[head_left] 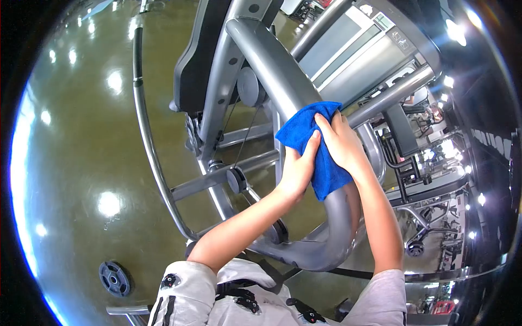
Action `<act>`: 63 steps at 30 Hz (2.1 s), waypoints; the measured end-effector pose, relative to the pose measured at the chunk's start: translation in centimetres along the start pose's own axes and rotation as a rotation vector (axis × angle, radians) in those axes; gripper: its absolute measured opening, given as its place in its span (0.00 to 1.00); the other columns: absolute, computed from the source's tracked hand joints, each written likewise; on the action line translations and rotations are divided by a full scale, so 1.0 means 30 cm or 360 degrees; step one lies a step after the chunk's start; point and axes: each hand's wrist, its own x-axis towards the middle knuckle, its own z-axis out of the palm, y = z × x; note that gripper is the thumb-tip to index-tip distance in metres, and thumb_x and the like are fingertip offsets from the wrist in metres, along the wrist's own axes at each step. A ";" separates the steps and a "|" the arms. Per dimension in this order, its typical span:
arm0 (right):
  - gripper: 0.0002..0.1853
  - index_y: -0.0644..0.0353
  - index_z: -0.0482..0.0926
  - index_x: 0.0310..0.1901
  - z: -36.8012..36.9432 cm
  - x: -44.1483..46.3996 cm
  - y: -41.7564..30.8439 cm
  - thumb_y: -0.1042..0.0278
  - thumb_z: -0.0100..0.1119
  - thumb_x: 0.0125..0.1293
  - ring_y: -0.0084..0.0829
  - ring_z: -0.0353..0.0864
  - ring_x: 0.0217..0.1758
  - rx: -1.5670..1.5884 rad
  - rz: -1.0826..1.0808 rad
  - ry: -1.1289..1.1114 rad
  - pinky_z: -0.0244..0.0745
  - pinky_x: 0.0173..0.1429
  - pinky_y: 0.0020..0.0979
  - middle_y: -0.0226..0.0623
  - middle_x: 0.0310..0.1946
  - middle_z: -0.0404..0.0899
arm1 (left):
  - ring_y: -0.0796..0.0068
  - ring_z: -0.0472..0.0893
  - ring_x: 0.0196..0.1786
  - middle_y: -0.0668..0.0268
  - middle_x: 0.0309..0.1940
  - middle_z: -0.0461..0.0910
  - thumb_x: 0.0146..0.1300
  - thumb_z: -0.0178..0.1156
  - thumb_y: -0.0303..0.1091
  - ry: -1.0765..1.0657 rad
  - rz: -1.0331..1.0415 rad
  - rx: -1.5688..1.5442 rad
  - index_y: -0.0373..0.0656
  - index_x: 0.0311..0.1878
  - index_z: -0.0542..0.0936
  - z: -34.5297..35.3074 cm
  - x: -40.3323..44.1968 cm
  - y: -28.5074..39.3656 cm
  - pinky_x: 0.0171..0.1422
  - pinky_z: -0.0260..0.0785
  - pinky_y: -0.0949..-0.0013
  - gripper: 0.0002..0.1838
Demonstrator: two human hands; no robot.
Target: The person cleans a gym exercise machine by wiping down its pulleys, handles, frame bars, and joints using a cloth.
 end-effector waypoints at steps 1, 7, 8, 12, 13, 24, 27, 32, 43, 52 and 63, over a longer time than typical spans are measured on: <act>0.39 0.73 0.63 0.56 0.003 0.014 -0.006 0.37 0.40 0.65 0.61 0.71 0.54 0.0009 -0.0004 -0.0005 0.66 0.59 0.50 0.66 0.51 0.68 | 0.68 0.69 0.62 0.58 0.61 0.68 0.66 0.56 0.41 -0.0002 0.0015 -0.0011 0.39 0.67 0.58 -0.003 0.012 0.005 0.66 0.61 0.66 0.31; 0.41 0.74 0.63 0.57 0.037 0.127 -0.031 0.35 0.39 0.64 0.61 0.70 0.56 0.0023 -0.0007 -0.0008 0.65 0.60 0.49 0.67 0.53 0.67 | 0.68 0.69 0.61 0.58 0.60 0.68 0.67 0.55 0.39 0.0001 0.0089 -0.0014 0.38 0.67 0.58 -0.026 0.099 0.059 0.65 0.62 0.66 0.30; 0.41 0.74 0.63 0.57 0.039 0.141 -0.043 0.35 0.39 0.64 0.61 0.70 0.56 0.0011 0.0026 -0.0010 0.65 0.60 0.49 0.67 0.53 0.67 | 0.68 0.70 0.61 0.58 0.59 0.68 0.67 0.56 0.38 0.0010 0.0125 -0.0005 0.38 0.66 0.58 -0.032 0.117 0.066 0.65 0.62 0.66 0.29; 0.41 0.74 0.63 0.57 0.059 0.213 -0.056 0.34 0.39 0.63 0.61 0.70 0.56 0.0013 -0.0011 0.0003 0.65 0.61 0.49 0.67 0.54 0.67 | 0.69 0.70 0.60 0.58 0.58 0.68 0.67 0.56 0.37 -0.0023 0.0254 0.0035 0.38 0.65 0.59 -0.058 0.186 0.083 0.65 0.62 0.65 0.28; 0.41 0.74 0.63 0.57 0.062 0.231 -0.061 0.34 0.39 0.63 0.61 0.70 0.56 0.0015 -0.0015 -0.0003 0.65 0.61 0.49 0.67 0.53 0.67 | 0.69 0.70 0.60 0.58 0.58 0.68 0.67 0.56 0.37 -0.0017 0.0249 0.0029 0.38 0.65 0.59 -0.067 0.208 0.083 0.65 0.62 0.65 0.28; 0.41 0.71 0.61 0.59 0.095 0.420 -0.140 0.34 0.39 0.63 0.61 0.68 0.58 0.0022 -0.0040 -0.0052 0.63 0.62 0.48 0.67 0.56 0.66 | 0.66 0.67 0.63 0.55 0.61 0.65 0.66 0.55 0.33 -0.0030 0.0471 -0.0112 0.36 0.66 0.54 -0.111 0.366 0.116 0.68 0.57 0.65 0.30; 0.41 0.71 0.61 0.60 0.106 0.469 -0.154 0.34 0.39 0.63 0.61 0.67 0.59 0.0006 -0.0090 -0.0047 0.62 0.63 0.48 0.67 0.57 0.65 | 0.62 0.66 0.63 0.51 0.60 0.64 0.66 0.55 0.34 0.0089 0.0679 0.0225 0.32 0.66 0.52 -0.110 0.369 0.143 0.69 0.55 0.62 0.31; 0.40 0.69 0.58 0.63 0.126 0.550 -0.160 0.37 0.39 0.64 0.58 0.67 0.60 0.0025 -0.0241 -0.0048 0.61 0.64 0.48 0.61 0.60 0.63 | 0.54 0.59 0.67 0.43 0.63 0.58 0.66 0.53 0.33 0.0287 0.0935 0.0509 0.27 0.66 0.48 -0.094 0.421 0.150 0.72 0.46 0.59 0.34; 0.44 0.73 0.56 0.65 0.187 0.809 -0.240 0.36 0.42 0.63 0.51 0.56 0.70 0.0203 -0.0551 -0.0021 0.53 0.71 0.39 0.61 0.66 0.55 | 0.37 0.57 0.65 0.34 0.62 0.55 0.62 0.53 0.29 0.0653 0.1328 0.1296 0.25 0.65 0.52 -0.111 0.603 0.270 0.70 0.48 0.50 0.32; 0.44 0.74 0.60 0.62 0.255 1.062 -0.319 0.35 0.41 0.62 0.56 0.58 0.67 0.0215 -0.0744 -0.0007 0.54 0.70 0.41 0.64 0.64 0.57 | 0.34 0.62 0.62 0.31 0.59 0.57 0.63 0.51 0.33 0.0685 0.1145 0.1387 0.26 0.66 0.49 -0.161 0.818 0.390 0.67 0.53 0.50 0.34; 0.43 0.72 0.63 0.62 0.270 1.156 -0.429 0.34 0.35 0.62 0.50 0.64 0.66 0.0107 0.0148 -0.0051 0.57 0.69 0.42 0.60 0.61 0.65 | 0.40 0.73 0.55 0.34 0.49 0.73 0.63 0.52 0.40 0.0898 0.0680 0.1190 0.40 0.68 0.51 -0.179 0.938 0.498 0.61 0.64 0.51 0.34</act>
